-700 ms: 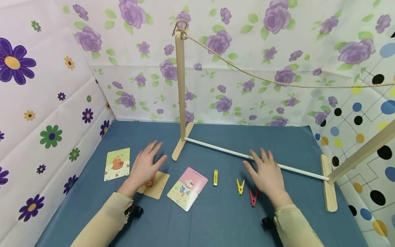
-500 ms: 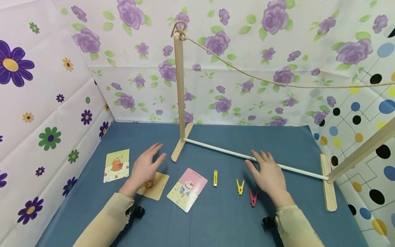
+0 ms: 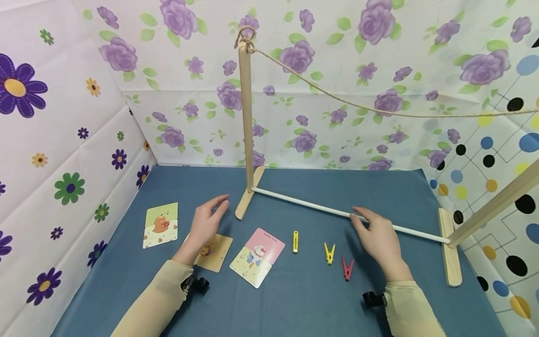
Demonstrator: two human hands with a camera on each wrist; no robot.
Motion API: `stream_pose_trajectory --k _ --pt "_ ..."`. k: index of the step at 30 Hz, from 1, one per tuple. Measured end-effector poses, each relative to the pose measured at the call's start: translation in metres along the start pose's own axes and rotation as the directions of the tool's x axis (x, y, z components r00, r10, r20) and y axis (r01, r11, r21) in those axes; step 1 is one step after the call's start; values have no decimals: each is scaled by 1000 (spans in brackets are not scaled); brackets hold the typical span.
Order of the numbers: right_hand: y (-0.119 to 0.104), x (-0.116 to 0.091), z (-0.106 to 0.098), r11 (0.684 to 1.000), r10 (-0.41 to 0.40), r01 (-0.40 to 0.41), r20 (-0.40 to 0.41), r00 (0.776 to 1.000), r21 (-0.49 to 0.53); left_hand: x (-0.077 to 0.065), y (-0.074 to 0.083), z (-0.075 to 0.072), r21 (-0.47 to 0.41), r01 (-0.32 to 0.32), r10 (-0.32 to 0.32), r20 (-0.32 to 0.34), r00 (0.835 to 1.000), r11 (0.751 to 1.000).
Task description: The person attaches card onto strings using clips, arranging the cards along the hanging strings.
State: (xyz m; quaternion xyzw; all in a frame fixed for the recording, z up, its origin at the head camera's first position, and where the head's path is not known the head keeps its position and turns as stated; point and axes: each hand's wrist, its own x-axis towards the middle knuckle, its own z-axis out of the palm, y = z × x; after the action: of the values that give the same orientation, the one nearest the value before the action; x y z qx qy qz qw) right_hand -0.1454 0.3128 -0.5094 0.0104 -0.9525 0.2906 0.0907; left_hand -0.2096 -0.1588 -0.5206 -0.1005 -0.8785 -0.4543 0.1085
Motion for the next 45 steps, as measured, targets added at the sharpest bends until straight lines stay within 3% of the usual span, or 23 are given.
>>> stream_pose_trajectory --k 5,13,19,23,26,30,33,38,45 --pt "8 -5 -12 999 32 -31 -23 999 39 4 5 8 -104 -15 11 -36 999 994" --pt "32 -10 -26 996 59 -50 -123 991 73 11 10 18 -211 -7 -3 -49 999 977" --pt "53 -15 -36 988 143 -129 -198 970 84 19 16 28 -270 -4 -7 -42 999 963" --pt "65 -19 -44 976 212 -190 -240 947 110 22 25 31 -312 -4 -19 -71 997 950" --pt "72 -22 -52 945 323 -293 -272 906 147 26 27 35 -345 -4 -30 -95 995 939" --pt "77 -25 -64 873 484 -428 -310 818 234 36 26 41 -359 24 -70 -114 991 933" --pt "80 -28 -71 818 570 -485 -323 756 309 43 30 43 -363 46 -100 -130 986 931" --pt "84 -33 -75 783 621 -548 -394 677 293 52 34 49 -374 37 -100 -152 983 927" --pt "91 -38 -83 759 647 -575 -455 612 306 63 41 55 -375 35 -96 -145 985 927"
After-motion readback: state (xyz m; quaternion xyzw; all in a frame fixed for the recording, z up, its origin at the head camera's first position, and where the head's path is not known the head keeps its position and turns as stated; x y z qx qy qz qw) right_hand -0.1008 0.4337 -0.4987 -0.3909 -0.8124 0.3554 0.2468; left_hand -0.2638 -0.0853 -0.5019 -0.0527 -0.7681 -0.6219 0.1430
